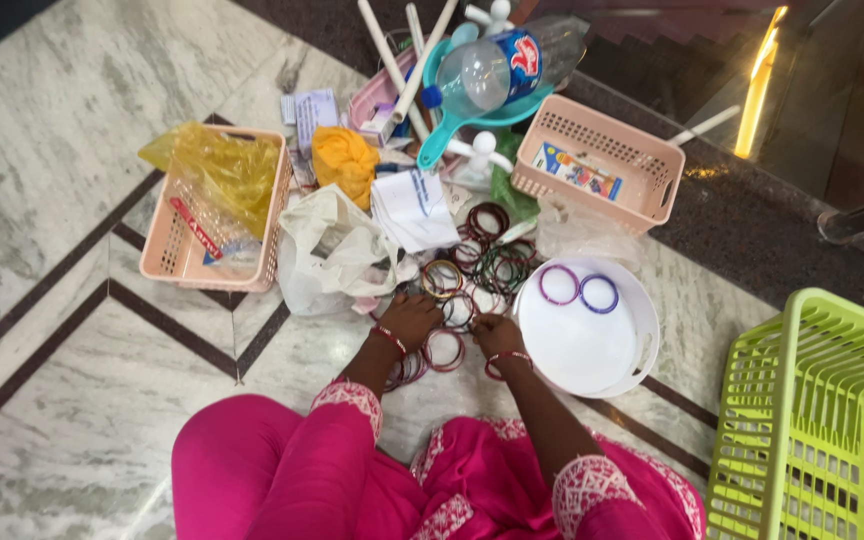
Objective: The person sits on the floor and sorts a pile of bangles by color, picking them up and placing them into a white bowl. The person handles the bangles by hand, organizing them into groups within the bowl.
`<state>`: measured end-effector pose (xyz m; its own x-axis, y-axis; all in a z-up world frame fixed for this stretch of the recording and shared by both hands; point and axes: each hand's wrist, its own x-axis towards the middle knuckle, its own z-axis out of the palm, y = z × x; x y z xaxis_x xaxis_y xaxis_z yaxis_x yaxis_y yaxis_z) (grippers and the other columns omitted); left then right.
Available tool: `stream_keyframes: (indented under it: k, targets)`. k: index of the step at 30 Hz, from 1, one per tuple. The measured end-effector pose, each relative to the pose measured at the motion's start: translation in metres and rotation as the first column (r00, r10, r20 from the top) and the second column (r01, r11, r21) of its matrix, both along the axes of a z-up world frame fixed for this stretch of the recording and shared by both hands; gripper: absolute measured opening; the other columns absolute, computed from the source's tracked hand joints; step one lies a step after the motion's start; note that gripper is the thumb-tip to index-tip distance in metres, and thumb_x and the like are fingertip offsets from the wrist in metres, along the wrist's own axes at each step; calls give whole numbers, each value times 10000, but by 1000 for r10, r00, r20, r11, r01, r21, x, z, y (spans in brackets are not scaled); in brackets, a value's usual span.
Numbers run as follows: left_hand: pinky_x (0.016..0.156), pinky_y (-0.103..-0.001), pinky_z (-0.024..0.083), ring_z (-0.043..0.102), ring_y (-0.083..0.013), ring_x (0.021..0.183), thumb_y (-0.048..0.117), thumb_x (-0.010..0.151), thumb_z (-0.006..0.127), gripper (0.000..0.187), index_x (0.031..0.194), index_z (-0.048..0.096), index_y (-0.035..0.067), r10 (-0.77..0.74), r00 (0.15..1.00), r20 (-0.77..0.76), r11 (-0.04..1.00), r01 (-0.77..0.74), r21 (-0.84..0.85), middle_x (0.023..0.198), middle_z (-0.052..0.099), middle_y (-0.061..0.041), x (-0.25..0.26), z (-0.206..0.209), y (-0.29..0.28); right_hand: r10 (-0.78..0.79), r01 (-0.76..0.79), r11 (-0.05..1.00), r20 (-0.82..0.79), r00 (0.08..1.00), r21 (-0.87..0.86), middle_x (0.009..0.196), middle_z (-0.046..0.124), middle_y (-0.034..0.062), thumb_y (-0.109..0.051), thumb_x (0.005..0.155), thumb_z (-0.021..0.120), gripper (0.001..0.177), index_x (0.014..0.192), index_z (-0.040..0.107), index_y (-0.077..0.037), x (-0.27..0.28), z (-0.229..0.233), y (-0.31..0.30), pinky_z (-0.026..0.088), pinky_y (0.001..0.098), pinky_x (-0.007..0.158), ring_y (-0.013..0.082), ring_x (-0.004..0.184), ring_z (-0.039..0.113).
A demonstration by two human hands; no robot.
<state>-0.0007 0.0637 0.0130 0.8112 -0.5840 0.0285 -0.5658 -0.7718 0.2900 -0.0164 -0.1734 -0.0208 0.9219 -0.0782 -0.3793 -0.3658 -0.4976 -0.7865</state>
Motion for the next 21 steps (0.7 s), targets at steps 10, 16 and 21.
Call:
stream_keyframes:
  k: [10, 16, 21]
  targets:
    - [905, -388, 540, 683, -252, 1025, 97, 904, 672, 206, 1084, 763, 138, 118, 978, -172, 851, -189, -490, 1081, 723, -64, 19, -10, -6, 10, -13, 1000, 81, 997, 26, 917, 805, 70, -188, 915, 667, 277, 1138, 753, -49, -4, 20, 6, 595, 315, 766, 151, 776, 773]
    - [684, -253, 570, 713, -127, 794, 38, 941, 674, 246, 1171, 763, 32, -12, 712, -702, 372, -648, -665, 966, 784, -98, 42, -13, -21, -112, 129, 988, 180, 977, -89, 1015, 764, 92, -189, 917, 705, 316, 1194, 734, -41, 1, 38, 12, 595, 318, 780, 187, 846, 757]
    - [613, -203, 568, 763, -116, 807, 15, 933, 660, 225, 1148, 723, -1, -111, 604, -789, 256, -750, -610, 979, 763, -72, 48, -15, -45, -268, 248, 961, 197, 943, 120, 932, 797, 83, -199, 921, 690, 295, 1177, 751, -65, -4, 63, 7, 605, 311, 704, 157, 802, 763]
